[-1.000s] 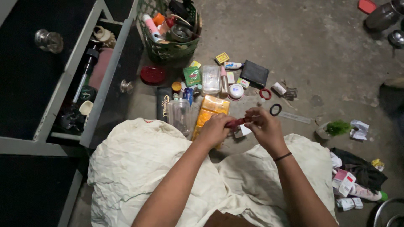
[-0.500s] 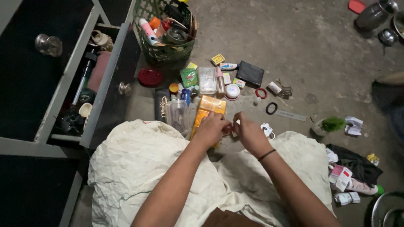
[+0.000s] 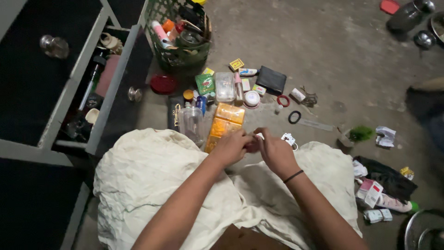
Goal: The person sits on the floor and organizes various small items, including a wallet, hair ties, and containers, into a drawer. They pick up items from the floor, inspect them, and place them into the open drawer of a cabinet.
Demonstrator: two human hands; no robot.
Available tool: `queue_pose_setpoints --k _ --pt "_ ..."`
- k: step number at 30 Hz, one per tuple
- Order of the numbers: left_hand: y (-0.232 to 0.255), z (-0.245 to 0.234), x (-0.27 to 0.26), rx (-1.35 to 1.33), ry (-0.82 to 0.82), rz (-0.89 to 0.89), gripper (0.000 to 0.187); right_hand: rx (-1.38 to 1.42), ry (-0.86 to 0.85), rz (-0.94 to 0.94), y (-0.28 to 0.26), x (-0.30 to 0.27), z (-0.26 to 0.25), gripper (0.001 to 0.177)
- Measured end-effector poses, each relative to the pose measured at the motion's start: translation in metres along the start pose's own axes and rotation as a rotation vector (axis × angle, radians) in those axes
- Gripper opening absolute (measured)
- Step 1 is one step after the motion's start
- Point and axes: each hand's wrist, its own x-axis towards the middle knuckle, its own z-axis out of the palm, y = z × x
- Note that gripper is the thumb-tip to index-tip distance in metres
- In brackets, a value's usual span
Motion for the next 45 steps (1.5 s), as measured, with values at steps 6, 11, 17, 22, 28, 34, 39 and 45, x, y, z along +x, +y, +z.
queue_pose_setpoints --k 6,11,17,22,28,34,39,45 --pt "0.040 -0.016 -0.002 -0.029 0.023 -0.031 0.032 0.345 -0.024 0.095 0.019 -0.018 -0.021 0.044" --pt "0.050 -0.013 0.001 -0.327 -0.047 -0.094 0.023 0.524 0.232 -0.215 0.041 -0.032 -0.049 0.034" --pt "0.067 0.009 0.006 -0.862 -0.121 -0.295 0.024 0.673 0.235 -0.209 0.036 -0.041 -0.036 0.057" --pt "0.067 0.016 0.009 -1.010 -0.171 -0.326 0.018 0.809 0.302 -0.073 0.042 -0.042 -0.021 0.044" --pt "0.067 0.023 0.011 -1.429 -0.241 -0.423 0.011 0.490 0.453 -0.153 0.043 -0.043 -0.028 0.029" --pt "0.073 0.011 0.012 -1.141 -0.248 -0.384 0.015 0.437 0.422 -0.165 0.035 -0.043 -0.030 0.025" --pt "0.092 -0.013 0.013 -0.319 -0.151 -0.165 0.022 0.379 0.345 -0.224 0.059 -0.042 -0.029 0.019" --pt "0.133 -0.017 0.040 0.097 -0.115 0.034 0.015 0.258 0.213 0.058 0.118 -0.042 -0.025 0.046"
